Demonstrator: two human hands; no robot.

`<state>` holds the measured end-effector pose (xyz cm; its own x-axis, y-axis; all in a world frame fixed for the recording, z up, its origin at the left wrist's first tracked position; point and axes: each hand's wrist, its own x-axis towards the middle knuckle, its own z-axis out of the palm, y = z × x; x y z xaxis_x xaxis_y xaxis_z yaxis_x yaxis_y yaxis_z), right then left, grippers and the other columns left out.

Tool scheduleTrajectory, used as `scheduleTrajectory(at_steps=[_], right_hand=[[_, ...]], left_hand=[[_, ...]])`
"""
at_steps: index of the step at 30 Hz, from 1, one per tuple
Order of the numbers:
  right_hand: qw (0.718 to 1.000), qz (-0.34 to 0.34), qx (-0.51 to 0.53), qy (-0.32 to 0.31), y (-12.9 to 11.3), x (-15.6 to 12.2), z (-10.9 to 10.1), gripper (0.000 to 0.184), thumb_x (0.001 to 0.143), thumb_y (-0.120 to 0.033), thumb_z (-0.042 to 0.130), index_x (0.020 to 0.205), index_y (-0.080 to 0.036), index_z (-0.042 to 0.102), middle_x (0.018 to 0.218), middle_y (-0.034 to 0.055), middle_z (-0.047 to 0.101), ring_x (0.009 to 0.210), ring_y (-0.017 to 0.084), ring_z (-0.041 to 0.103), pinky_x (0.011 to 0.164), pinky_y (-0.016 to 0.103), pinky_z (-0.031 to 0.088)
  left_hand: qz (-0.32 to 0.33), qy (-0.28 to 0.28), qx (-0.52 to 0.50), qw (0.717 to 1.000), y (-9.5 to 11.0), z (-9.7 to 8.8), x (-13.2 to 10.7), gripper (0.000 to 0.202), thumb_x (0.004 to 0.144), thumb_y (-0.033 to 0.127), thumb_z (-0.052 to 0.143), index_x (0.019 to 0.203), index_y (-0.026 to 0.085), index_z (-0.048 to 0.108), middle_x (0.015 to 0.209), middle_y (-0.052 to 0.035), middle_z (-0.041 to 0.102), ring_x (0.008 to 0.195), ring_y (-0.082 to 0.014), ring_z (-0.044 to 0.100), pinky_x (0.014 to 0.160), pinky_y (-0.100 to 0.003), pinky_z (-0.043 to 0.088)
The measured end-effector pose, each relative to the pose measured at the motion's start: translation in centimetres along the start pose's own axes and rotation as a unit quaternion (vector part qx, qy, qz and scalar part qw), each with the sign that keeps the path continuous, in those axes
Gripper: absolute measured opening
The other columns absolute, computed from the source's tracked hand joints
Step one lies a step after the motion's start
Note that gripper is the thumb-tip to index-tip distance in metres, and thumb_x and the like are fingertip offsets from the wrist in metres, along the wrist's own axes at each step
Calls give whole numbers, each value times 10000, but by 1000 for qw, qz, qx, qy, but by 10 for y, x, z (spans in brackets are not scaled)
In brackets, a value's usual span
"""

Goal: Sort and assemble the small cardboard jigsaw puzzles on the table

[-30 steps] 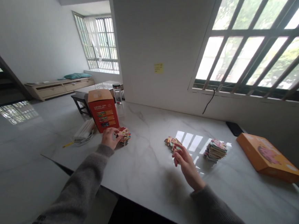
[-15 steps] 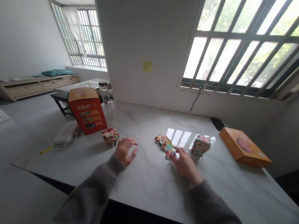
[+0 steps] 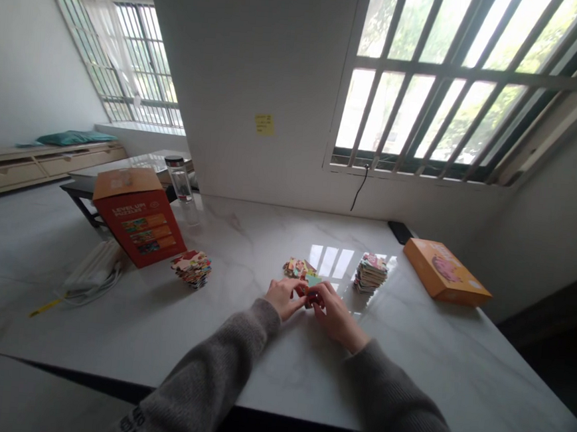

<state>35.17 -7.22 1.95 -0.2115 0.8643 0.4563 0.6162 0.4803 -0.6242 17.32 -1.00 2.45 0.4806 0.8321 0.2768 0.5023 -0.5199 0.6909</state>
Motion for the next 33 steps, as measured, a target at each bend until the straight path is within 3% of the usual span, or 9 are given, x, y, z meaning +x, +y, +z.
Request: scheduleTrajectory(at_steps=[4, 7, 9, 13, 22, 25, 30, 33], right_hand=[[998, -29, 7, 53, -6, 1, -3, 326, 871, -73, 538, 1150, -239, 549, 1036, 48, 561, 796, 155, 595, 762, 325, 548], [993, -57, -27, 100, -11, 2, -7, 299, 893, -168, 602, 1177, -253, 560, 1174, 92, 555, 990, 220, 606, 871, 396, 548], [990, -80, -56, 101, -14, 2, -9, 337, 871, -225, 668, 1191, -261, 570, 1217, 106, 555, 1125, 266, 565, 946, 447, 523], [988, -84, -79, 107, -16, 3, -11, 320, 866, -233, 691, 1170, -285, 604, 1183, 93, 587, 1118, 273, 559, 942, 477, 520], [992, -56, -33, 109, -28, 4, -15, 243, 859, -229, 677, 1094, -274, 636, 1178, 87, 556, 1133, 261, 526, 966, 450, 492], [985, -44, -79, 147, -22, 7, -36, 240, 852, -194, 639, 1077, -279, 639, 1221, 84, 554, 1175, 277, 505, 1021, 482, 435], [933, 4, -181, 310, 21, 11, -102, 174, 839, -230, 586, 1007, -241, 629, 1175, 89, 576, 1156, 288, 516, 1039, 506, 353], [924, 35, -201, 325, 49, 9, -127, 149, 837, -273, 565, 964, -226, 626, 1119, 78, 597, 1116, 274, 535, 1026, 482, 335]], left_hand=[[-43, -15, -171, 984, -7, 0, -1, 225, 776, 395, 701, 810, 173, 696, 756, -25, 707, 623, -144, 548, 649, -284, 406], [-87, 3, -338, 937, -8, 1, 0, 374, 663, 478, 799, 752, 160, 622, 715, -33, 692, 640, -149, 589, 635, -277, 427], [-120, 8, -414, 902, -6, 3, 1, 467, 581, 507, 850, 740, 161, 580, 716, -38, 695, 615, -139, 593, 594, -263, 420], [-145, 7, -463, 874, -1, 5, 1, 532, 507, 508, 892, 708, 161, 544, 660, -18, 671, 528, -92, 523, 515, -230, 365], [-115, 8, -516, 849, -3, 13, -2, 482, 608, 476, 862, 777, 153, 546, 647, 11, 644, 487, -60, 485, 501, -210, 355], [-124, -2, -522, 844, -1, 12, -2, 517, 668, 558, 784, 900, 149, 569, 655, 12, 640, 449, -67, 475, 435, -206, 325], [-144, -13, -487, 861, 0, 7, -3, 468, 664, 510, 757, 890, 144, 572, 638, 17, 624, 425, -65, 458, 386, -195, 295], [-133, -33, -469, 872, 0, 6, -6, 417, 681, 467, 738, 885, 143, 574, 638, 14, 630, 434, -65, 468, 399, -192, 318]])
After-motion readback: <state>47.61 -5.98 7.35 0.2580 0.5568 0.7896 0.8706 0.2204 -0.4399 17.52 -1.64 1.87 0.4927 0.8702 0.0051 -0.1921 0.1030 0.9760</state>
